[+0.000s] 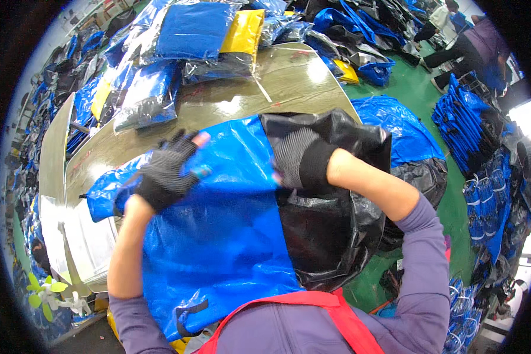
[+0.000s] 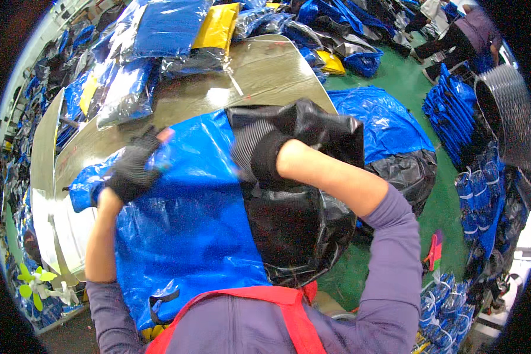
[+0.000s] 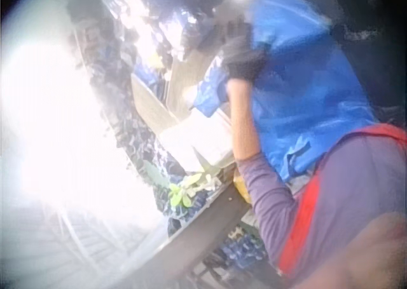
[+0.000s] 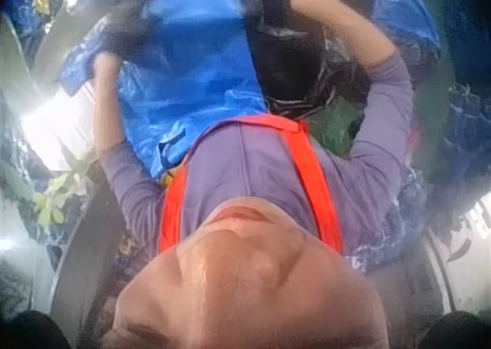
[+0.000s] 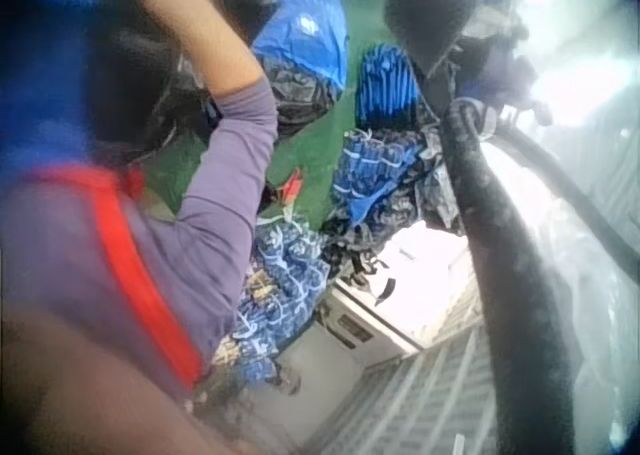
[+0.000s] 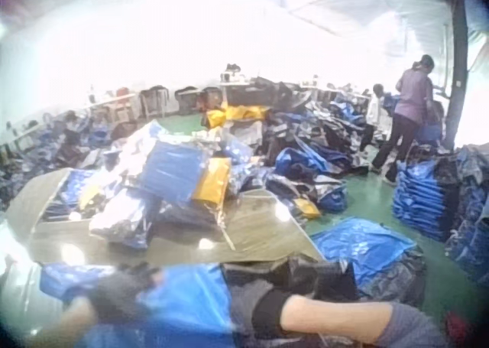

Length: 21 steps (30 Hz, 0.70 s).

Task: The person repeatedly folds blue and black tarps on a table, places each folded tarp into a clear plastic bag, and seals the bag. The person handles tarps and plastic bags one at a time, stacking the finished packages on the table.

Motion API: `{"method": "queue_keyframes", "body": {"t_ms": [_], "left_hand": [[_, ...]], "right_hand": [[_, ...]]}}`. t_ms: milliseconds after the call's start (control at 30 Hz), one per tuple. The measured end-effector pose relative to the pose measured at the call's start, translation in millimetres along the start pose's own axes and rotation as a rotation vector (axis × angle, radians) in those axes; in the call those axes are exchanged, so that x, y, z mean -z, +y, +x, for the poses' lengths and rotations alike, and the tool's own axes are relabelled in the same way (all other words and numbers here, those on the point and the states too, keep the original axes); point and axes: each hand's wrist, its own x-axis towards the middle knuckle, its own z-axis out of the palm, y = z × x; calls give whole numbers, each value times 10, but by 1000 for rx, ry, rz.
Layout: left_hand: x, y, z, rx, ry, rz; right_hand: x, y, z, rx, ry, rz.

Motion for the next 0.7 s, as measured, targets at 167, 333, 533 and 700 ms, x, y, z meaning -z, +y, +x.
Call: {"method": "queue_keyframes", "body": {"t_ms": [167, 333, 533, 700], "left_hand": [[-785, -57, -75, 163, -154, 235], [-790, -59, 155, 514, -304, 130], [-1049, 994, 1028, -75, 104, 54], [-677, -292, -435, 467, -165, 480]], "right_hand": [[-361, 97, -395, -492, 227, 82], [-1295, -37, -442, -538, 372, 3], [-1232, 35, -480, -486, 365, 180], [-1292, -22, -560, -509, 404, -6]]}}
